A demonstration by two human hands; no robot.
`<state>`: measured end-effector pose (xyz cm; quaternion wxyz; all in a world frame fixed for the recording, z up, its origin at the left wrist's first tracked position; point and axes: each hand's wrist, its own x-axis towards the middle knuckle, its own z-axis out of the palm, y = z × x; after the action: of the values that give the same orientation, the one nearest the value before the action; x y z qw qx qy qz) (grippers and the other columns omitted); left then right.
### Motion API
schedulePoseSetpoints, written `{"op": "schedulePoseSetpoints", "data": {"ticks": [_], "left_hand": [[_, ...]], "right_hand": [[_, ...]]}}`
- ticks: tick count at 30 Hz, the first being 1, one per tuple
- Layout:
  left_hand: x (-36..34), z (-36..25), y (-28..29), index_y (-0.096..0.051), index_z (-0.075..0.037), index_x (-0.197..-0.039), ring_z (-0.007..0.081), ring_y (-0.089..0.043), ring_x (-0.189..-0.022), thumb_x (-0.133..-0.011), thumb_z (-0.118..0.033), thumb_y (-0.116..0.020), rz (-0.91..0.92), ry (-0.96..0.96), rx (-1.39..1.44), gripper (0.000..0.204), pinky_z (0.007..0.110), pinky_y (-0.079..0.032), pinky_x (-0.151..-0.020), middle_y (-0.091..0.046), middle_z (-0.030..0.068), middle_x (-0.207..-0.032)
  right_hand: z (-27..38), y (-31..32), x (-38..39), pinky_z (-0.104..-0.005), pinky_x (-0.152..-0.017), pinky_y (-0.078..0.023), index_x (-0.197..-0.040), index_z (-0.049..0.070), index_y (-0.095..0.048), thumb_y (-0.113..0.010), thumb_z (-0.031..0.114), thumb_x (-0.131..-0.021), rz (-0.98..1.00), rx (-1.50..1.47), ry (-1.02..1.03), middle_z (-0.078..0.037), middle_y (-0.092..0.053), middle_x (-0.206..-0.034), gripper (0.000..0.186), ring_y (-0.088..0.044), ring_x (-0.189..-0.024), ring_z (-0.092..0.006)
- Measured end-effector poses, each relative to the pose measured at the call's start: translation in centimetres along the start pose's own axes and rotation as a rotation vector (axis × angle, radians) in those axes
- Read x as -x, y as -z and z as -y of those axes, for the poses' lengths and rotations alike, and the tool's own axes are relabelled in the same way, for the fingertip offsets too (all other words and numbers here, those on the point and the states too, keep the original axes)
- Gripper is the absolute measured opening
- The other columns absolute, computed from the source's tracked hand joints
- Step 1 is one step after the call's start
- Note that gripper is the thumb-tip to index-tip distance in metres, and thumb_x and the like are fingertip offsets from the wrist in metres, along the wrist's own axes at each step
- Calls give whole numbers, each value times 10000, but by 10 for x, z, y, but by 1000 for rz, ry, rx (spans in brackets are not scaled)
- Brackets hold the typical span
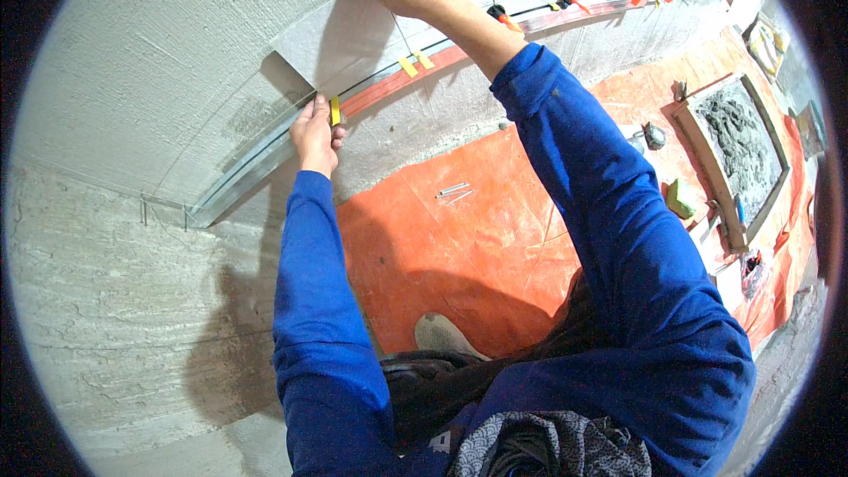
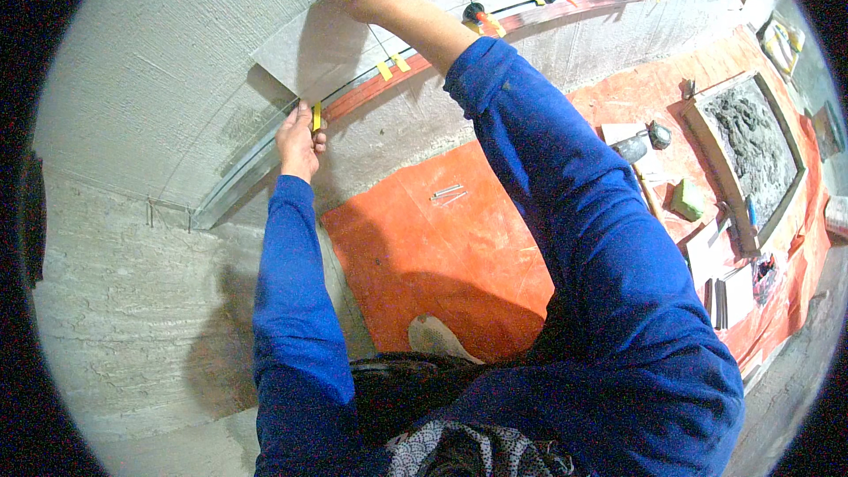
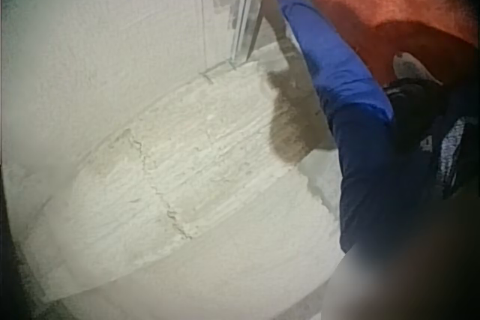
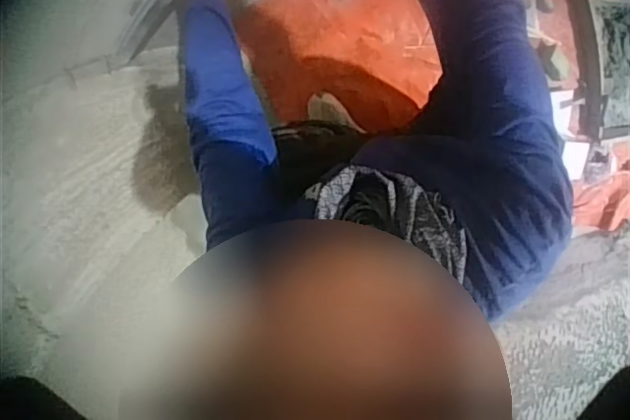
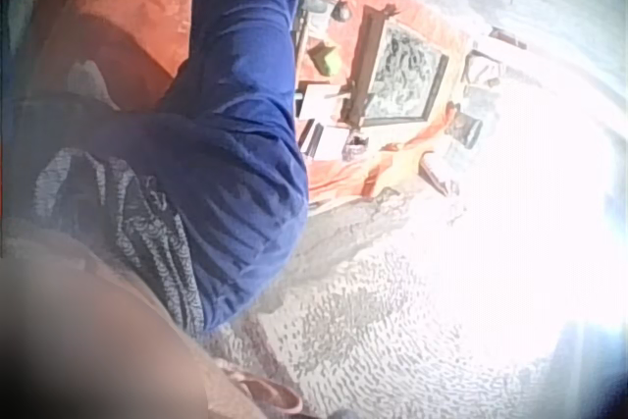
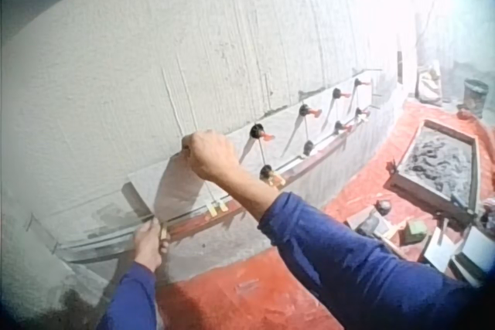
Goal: The person applies adhesive to a wall tile using a notched trowel, then presses the tile onto a prepared wall section. They adjust the tile position and insert spacers to maintain alignment with adjacent tiles. The person continues applying adhesive and setting additional tiles along the wall.
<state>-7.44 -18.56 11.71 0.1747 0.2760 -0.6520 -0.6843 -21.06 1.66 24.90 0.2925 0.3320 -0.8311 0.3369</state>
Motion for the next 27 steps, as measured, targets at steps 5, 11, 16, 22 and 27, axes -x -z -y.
{"op": "schedulePoseSetpoints", "data": {"ticks": [5, 11, 16, 22, 27], "left_hand": [[0, 0, 1, -629, -85, -1126, 82, -487, -421, -1004, -336, -567, -13, -7, -8, 285, 203, -324, -331, -608, 30, -649], [-1, 2, 1, -637, -75, -1114, 87, -496, -416, -976, -339, -617, -13, -19, 25, 298, 204, -323, -325, -616, 32, -649], [-2, 3, 3, -640, -112, -1044, 103, -513, -454, -947, -396, -644, 4, -18, 6, 300, 217, -346, -358, -563, -11, -674], [-10, 14, 13, -638, -102, -1049, 111, -523, -474, -958, -380, -637, 49, -63, 0, 293, 241, -384, -389, -570, -1, -691], [-21, 22, 28, -634, -109, -1183, 78, -525, -612, -999, -328, -534, 105, -52, -47, 303, 220, -400, -523, -658, 2, -907]], "right_hand": [[2, 5, 3, -494, -705, -526, -973, 113, -732, -648, 223, -835, 43, -49, -4, -218, -697, -840, 196, -676, -798, -404], [0, 32, 10, -484, -727, -526, -1063, 107, -711, -671, 294, -872, 42, -98, 87, -196, -711, -871, 271, -681, -833, -388], [-8, 67, 31, -456, -704, -535, -1051, 102, -712, -651, 332, -887, 157, 51, 33, -162, -713, -819, 289, -693, -803, -345], [-29, 95, 59, -447, -730, -546, -1065, 192, -724, -682, 299, -855, 255, 191, 140, -113, -722, -856, 239, -698, -826, -322], [-83, 128, 165, -511, -675, -542, -883, 99, -679, -645, 342, -850, 651, 366, -14, -167, -698, -834, 248, -693, -785, -378]]}}
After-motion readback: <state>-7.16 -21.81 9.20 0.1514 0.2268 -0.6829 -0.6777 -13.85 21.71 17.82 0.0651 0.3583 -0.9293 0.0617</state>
